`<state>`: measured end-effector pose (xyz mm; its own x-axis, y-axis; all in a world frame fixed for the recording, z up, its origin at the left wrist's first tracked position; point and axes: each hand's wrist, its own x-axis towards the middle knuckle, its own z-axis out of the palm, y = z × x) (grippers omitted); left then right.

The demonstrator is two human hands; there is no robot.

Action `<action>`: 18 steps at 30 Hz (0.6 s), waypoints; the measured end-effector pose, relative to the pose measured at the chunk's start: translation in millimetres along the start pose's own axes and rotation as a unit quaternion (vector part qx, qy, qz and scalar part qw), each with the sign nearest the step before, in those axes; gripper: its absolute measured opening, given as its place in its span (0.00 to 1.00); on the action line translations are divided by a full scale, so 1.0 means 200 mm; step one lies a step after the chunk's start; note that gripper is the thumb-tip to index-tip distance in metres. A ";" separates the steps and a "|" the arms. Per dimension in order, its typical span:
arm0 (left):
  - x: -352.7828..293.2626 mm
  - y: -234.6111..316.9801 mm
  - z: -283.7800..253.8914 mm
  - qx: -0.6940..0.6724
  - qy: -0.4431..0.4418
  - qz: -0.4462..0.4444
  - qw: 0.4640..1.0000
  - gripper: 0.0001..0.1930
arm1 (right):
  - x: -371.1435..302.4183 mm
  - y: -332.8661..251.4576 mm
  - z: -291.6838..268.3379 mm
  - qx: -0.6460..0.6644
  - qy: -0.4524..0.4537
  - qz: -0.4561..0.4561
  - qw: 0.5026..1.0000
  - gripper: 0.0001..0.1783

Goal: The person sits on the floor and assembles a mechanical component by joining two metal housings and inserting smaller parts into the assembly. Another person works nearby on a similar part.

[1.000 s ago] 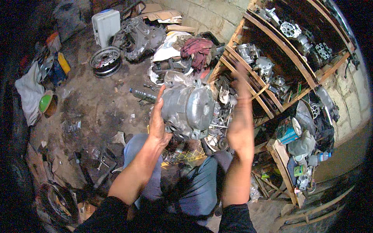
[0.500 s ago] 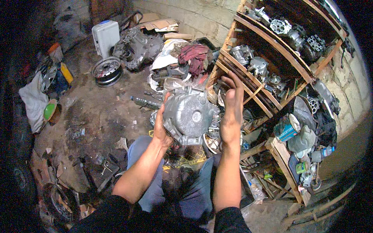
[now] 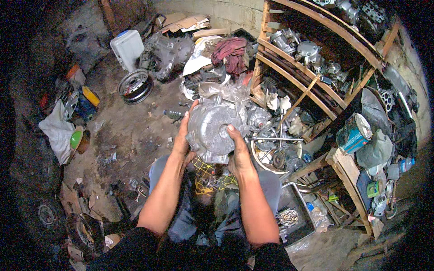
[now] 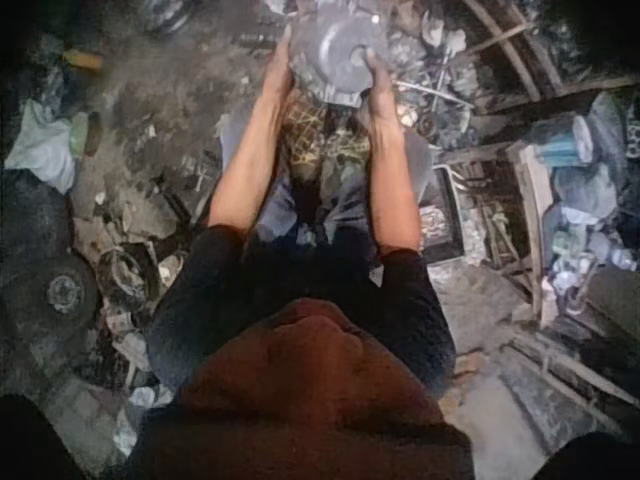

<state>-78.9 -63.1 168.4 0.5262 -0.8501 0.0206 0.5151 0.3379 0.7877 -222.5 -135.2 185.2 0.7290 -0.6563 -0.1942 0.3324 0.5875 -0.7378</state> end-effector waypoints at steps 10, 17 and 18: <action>0.03 -0.14 -0.12 0.047 0.145 -0.197 0.969 0.32 | 0.08 0.17 -0.12 0.234 -0.035 0.169 0.957 0.50; 0.08 -0.18 -0.26 0.223 0.148 -0.214 0.940 0.39 | 0.10 0.15 -0.11 0.189 -0.011 0.149 0.971 0.49; 0.06 -0.15 -0.20 0.205 0.139 -0.226 0.942 0.40 | 0.11 0.14 -0.12 0.169 -0.004 0.124 0.978 0.49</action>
<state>-60.5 -67.8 119.7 0.5025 -0.7120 -0.4904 0.4535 -0.2659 0.8507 -211.6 -143.7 144.6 0.8168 -0.4703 -0.3342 0.3224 0.8524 -0.4116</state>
